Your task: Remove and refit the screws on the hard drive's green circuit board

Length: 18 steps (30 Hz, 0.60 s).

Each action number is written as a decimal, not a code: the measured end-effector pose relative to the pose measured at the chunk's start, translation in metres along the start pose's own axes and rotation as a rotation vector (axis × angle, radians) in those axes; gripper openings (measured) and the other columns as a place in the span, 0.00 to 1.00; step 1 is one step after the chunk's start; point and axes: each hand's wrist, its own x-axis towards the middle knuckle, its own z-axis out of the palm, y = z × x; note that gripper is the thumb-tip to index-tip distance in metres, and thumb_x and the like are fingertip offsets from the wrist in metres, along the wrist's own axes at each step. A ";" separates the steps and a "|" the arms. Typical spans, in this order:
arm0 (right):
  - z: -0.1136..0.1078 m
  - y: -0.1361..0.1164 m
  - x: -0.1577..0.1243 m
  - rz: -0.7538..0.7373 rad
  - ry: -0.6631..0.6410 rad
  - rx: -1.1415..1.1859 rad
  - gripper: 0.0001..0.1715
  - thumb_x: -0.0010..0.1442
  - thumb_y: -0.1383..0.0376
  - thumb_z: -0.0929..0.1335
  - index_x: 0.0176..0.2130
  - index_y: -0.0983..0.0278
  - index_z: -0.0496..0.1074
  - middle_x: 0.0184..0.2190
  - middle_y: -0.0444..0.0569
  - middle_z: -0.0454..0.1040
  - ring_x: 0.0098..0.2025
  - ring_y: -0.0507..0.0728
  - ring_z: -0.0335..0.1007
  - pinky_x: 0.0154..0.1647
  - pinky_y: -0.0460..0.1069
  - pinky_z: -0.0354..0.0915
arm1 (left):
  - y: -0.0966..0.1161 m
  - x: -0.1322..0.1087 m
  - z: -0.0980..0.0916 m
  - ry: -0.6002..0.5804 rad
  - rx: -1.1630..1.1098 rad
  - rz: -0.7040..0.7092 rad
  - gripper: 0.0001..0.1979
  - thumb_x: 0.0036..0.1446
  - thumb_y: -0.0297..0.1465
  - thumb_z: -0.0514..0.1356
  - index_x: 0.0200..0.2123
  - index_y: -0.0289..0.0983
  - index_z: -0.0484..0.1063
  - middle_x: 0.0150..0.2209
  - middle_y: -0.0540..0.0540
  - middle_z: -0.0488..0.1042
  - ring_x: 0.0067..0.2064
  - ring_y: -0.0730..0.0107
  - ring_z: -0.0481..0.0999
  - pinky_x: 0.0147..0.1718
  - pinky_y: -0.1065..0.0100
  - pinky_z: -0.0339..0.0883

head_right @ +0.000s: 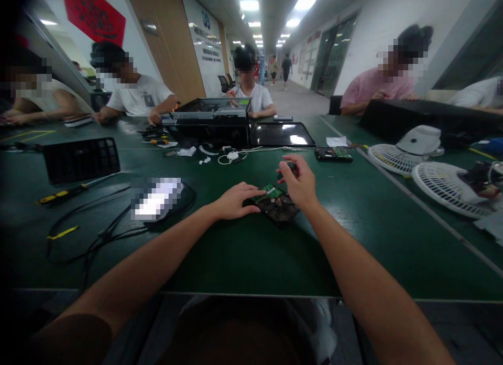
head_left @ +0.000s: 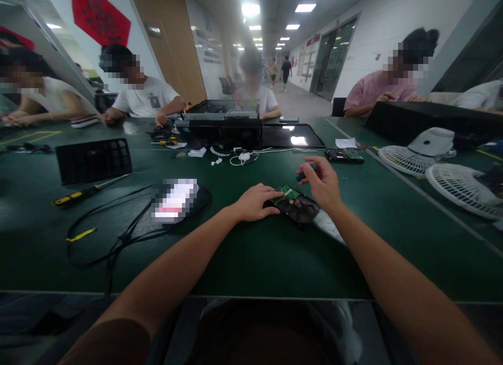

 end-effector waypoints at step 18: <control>-0.005 0.000 0.004 0.247 -0.037 0.341 0.17 0.69 0.51 0.66 0.43 0.59 0.77 0.48 0.53 0.81 0.51 0.61 0.80 0.49 0.58 0.78 | -0.002 0.000 0.002 0.009 -0.010 0.009 0.32 0.67 0.50 0.62 0.69 0.43 0.66 0.61 0.39 0.75 0.58 0.50 0.73 0.57 0.50 0.64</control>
